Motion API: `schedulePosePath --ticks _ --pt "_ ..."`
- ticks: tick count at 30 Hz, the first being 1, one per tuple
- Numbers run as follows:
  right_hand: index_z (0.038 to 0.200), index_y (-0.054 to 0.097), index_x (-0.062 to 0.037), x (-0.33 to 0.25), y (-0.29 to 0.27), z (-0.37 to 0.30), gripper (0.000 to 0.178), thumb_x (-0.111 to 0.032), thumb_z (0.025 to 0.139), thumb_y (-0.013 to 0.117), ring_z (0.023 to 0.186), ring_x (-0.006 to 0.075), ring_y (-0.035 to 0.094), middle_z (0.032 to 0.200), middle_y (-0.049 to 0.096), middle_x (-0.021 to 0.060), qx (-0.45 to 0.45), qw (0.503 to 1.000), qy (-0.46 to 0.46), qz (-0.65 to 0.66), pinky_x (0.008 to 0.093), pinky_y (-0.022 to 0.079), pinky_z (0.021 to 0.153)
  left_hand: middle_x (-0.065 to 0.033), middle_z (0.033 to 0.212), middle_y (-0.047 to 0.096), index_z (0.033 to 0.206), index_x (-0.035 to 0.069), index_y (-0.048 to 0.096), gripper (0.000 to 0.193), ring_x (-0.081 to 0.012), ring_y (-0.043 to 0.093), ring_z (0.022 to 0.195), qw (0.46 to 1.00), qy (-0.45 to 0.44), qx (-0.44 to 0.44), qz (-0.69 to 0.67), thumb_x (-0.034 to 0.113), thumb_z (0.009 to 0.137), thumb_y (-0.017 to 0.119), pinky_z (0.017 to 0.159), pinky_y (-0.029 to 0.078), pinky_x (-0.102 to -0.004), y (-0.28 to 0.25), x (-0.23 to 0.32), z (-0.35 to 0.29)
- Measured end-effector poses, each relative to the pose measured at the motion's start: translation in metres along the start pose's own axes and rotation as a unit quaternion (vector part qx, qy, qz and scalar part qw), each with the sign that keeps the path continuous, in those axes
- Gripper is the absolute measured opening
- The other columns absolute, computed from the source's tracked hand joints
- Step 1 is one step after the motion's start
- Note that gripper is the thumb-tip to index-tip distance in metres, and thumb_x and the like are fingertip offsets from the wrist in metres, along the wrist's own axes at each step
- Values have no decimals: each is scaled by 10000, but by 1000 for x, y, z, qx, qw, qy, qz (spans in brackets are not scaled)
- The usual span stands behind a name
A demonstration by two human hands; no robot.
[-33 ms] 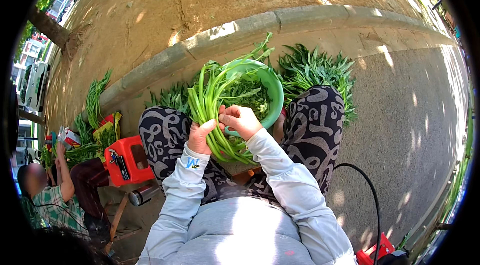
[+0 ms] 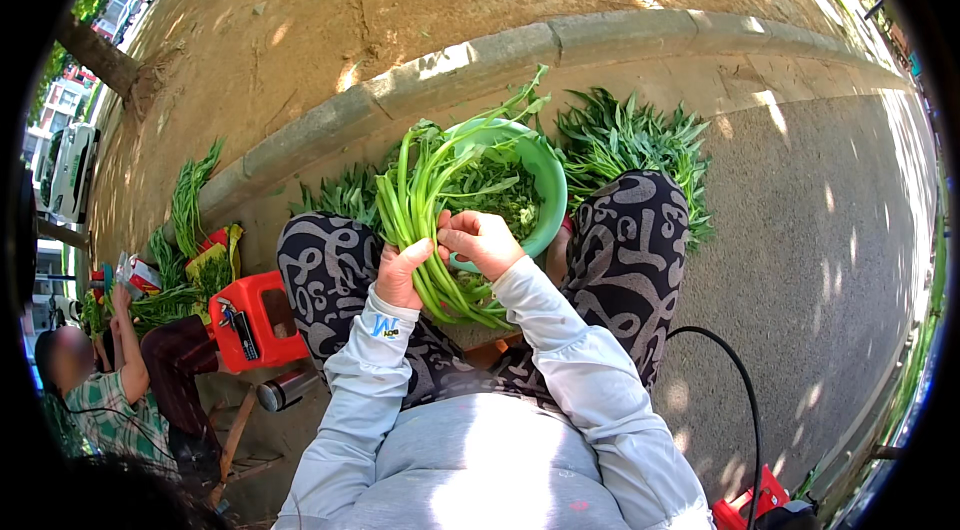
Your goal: The person picks individual leaves from a bundle of green vegetable stems by hand and drops them into a green plastic bowl, occasionally reaching for a new bundle from a pile.
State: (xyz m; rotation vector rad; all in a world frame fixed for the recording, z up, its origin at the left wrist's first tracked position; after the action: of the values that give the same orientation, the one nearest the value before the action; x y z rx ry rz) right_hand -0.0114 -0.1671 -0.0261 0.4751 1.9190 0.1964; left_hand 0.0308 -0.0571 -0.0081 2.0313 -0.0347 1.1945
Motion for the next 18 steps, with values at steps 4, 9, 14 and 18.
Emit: schedulePosePath --ticks 4,9,14,18 --pt "905 589 17 2 1 2 187 -144 812 570 667 105 569 746 617 21 -29 999 -15 13 226 444 625 -84 1073 606 1162 12 536 363 -117 580 752 1000 -8 -19 6 45 802 571 696 486 -262 5 -1 0" --pt "859 570 61 -10 6 0 189 -90 765 506 613 142 573 684 611 68 -3 988 -93 -122 270 465 590 -66 985 614 1147 7 548 333 -128 584 742 999 1 -30 34 41 816 566 668 502 -272 2 -4 -1" --pt "784 565 69 -16 5 -1 204 -101 744 460 596 185 580 649 611 105 -4 982 -96 -161 293 471 586 -60 928 602 1143 -6 542 326 -148 586 748 998 -28 -40 41 41 821 563 586 557 -319 1 -7 -3" --pt "761 561 76 -7 3 1 217 -106 749 443 596 183 577 676 621 123 -10 994 -71 -77 302 468 586 -74 922 597 1137 -13 541 329 -154 589 744 998 -34 -50 27 45 815 570 583 576 -348 3 -8 -2"
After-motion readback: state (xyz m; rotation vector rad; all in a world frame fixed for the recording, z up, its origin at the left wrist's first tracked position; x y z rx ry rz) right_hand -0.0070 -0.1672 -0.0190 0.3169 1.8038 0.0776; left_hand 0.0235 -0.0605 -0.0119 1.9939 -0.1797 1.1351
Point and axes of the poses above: each hand's wrist, its own z-axis towards the middle knuckle, its own y-axis out of the palm, x = y × z, the point moved 7 cm from there along z, towards the middle knuckle
